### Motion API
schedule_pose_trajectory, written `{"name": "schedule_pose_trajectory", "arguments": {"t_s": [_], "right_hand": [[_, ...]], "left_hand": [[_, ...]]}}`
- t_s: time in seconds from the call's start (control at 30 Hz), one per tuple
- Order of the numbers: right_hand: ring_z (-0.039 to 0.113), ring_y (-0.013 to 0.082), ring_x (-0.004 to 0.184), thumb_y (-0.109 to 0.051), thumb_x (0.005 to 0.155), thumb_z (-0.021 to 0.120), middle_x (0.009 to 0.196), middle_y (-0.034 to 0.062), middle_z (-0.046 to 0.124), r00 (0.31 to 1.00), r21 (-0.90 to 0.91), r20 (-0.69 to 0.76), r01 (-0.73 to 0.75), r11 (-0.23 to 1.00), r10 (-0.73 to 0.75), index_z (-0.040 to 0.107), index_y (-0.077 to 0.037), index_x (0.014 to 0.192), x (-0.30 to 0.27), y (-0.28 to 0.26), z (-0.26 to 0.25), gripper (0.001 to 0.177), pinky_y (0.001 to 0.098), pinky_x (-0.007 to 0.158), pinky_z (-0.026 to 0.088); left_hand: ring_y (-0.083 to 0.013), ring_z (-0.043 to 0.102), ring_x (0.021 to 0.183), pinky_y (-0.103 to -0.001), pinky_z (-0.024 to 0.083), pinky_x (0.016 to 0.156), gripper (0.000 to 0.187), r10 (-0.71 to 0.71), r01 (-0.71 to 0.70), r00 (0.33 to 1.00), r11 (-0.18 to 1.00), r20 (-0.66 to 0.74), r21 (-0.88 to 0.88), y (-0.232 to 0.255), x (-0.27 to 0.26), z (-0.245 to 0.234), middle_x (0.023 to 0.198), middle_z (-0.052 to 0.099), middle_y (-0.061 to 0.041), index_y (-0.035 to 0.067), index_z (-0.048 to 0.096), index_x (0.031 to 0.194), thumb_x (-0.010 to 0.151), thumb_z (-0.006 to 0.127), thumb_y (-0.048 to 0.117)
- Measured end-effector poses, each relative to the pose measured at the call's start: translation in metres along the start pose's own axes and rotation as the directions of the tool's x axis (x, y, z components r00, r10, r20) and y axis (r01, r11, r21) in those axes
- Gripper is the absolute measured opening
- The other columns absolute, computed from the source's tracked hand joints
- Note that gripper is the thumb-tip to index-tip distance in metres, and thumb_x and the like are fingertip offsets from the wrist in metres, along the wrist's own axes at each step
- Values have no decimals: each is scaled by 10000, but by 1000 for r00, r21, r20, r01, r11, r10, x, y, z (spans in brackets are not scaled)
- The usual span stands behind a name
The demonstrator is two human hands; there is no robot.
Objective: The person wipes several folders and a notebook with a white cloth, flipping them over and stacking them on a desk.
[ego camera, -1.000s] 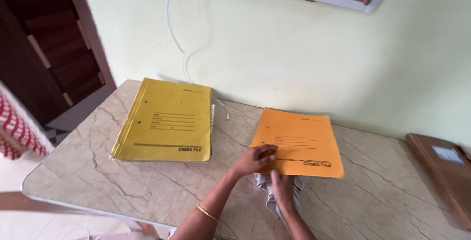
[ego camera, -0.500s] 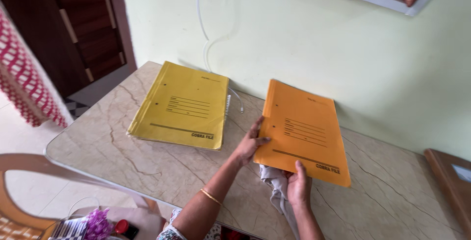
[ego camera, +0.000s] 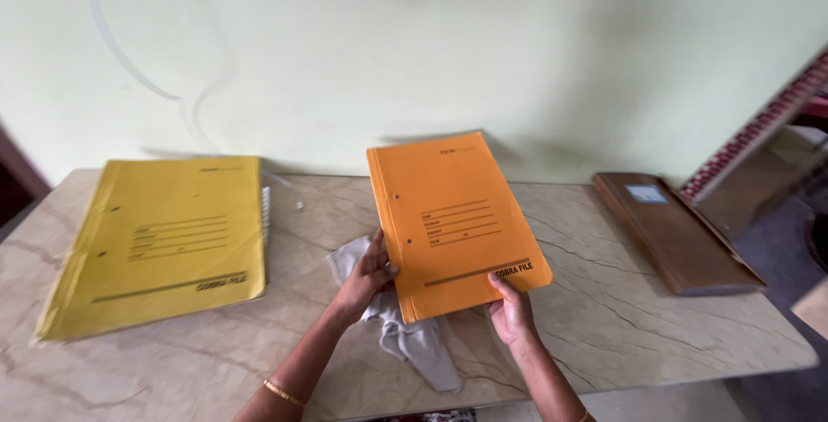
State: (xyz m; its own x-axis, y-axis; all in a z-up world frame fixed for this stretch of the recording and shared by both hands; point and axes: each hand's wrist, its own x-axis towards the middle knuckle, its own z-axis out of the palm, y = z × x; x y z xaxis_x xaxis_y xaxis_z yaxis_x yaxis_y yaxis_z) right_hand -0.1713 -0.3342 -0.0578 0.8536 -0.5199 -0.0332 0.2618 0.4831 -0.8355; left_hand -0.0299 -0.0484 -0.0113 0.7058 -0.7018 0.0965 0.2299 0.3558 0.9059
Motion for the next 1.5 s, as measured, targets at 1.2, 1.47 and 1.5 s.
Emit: {"name": "schedule_pose_trajectory", "arguments": {"t_s": [1.2, 1.47, 1.5], "right_hand": [[649, 164, 875, -157, 881, 758, 996, 53, 705, 885, -102, -427, -250, 963, 184, 667, -83, 1091, 101, -149, -298, 241, 327, 714, 560], [631, 243, 1076, -188, 909, 666, 1152, 129, 667, 952, -25, -305, -44, 999, 35, 576, -11, 1264, 74, -149, -288, 406, 453, 998, 513], [625, 246, 1087, -149, 893, 655, 1156, 123, 669, 964, -32, -267, -28, 999, 18, 569, -11, 1266, 69, -151, -287, 407, 467, 1019, 499]], "left_hand": [[-263, 628, 1264, -329, 512, 1064, 778, -55, 43, 998, 823, 4, 566, -158, 164, 238, 1534, 488, -153, 46, 267, 1556, 882, 653, 61], [-310, 381, 1475, -331, 368, 1202, 778, -136, 31, 987, 688, 87, 725, -162, 166, 239, 1691, 83, -170, 157, 289, 1586, 885, 550, -55], [-323, 350, 1489, -335, 349, 1212, 791, -114, 7, 989, 661, 91, 751, -163, 167, 239, 1688, 84, -179, 162, 298, 1587, 875, 548, -75]]}}
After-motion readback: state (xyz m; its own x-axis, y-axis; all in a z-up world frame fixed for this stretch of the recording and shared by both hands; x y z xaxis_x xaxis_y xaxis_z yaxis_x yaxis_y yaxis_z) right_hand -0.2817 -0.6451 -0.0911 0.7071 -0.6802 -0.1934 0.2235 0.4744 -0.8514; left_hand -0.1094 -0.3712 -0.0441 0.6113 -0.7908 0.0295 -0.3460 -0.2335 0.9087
